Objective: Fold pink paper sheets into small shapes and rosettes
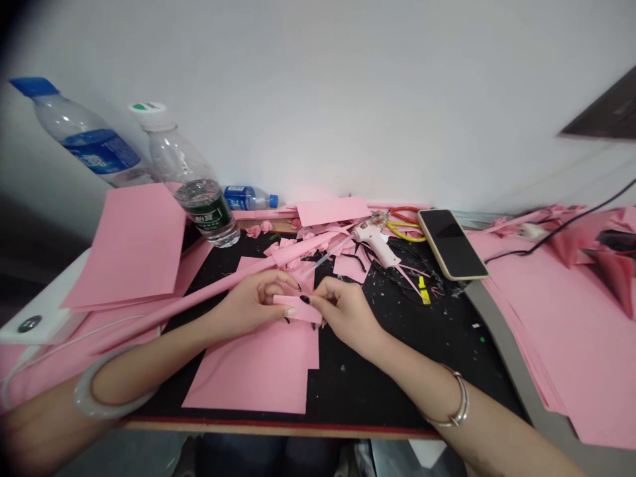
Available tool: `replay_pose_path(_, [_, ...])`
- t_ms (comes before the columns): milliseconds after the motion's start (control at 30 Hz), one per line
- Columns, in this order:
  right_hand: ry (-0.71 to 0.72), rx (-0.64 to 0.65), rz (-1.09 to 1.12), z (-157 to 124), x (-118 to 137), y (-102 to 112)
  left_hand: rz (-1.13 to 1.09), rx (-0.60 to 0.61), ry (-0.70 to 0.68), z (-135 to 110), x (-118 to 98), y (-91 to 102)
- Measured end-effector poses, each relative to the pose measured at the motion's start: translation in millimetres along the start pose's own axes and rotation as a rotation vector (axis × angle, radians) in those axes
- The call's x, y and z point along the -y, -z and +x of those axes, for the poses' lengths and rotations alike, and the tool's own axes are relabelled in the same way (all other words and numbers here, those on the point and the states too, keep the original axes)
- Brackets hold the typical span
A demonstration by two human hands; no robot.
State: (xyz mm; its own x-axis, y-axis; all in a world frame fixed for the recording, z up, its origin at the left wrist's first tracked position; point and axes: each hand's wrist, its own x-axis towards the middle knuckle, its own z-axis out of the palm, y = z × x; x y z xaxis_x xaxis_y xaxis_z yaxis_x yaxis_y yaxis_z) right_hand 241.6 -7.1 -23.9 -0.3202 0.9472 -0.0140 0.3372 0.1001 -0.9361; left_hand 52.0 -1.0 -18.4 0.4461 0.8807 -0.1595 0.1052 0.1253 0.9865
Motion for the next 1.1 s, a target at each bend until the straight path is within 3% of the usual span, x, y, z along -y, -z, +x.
replay_pose_path(200, [0.055, -0.107, -0.070, 0.3, -0.3, 4.1, -0.083, -0.041, 0.038, 0.8, -4.4, -0.2])
replay_pose_path(400, [0.053, 0.064, 0.054, 1.5, -4.7, 2.2, 0.003, -0.082, 0.007, -0.6, -4.9, 0.1])
replay_pose_path(567, [0.127, 0.068, -0.052, -3.0, -3.6, 1.0, 0.218, -0.106, -0.137, -1.8, 2.4, 3.2])
replay_pose_path(733, [0.159, 0.082, -0.130, -4.5, -0.9, 0.1, 0.320, -0.145, -0.137, -3.9, -0.8, 3.3])
replay_pose_path(900, [0.100, 0.059, -0.052, -3.6, -1.1, 0.8, 0.373, -0.260, -0.137, -4.4, -5.6, 4.6])
replay_pose_path(1100, [0.103, 0.023, 0.050, 0.7, -1.1, 4.8, 0.329, -0.214, -0.153, -3.6, -0.7, 9.5])
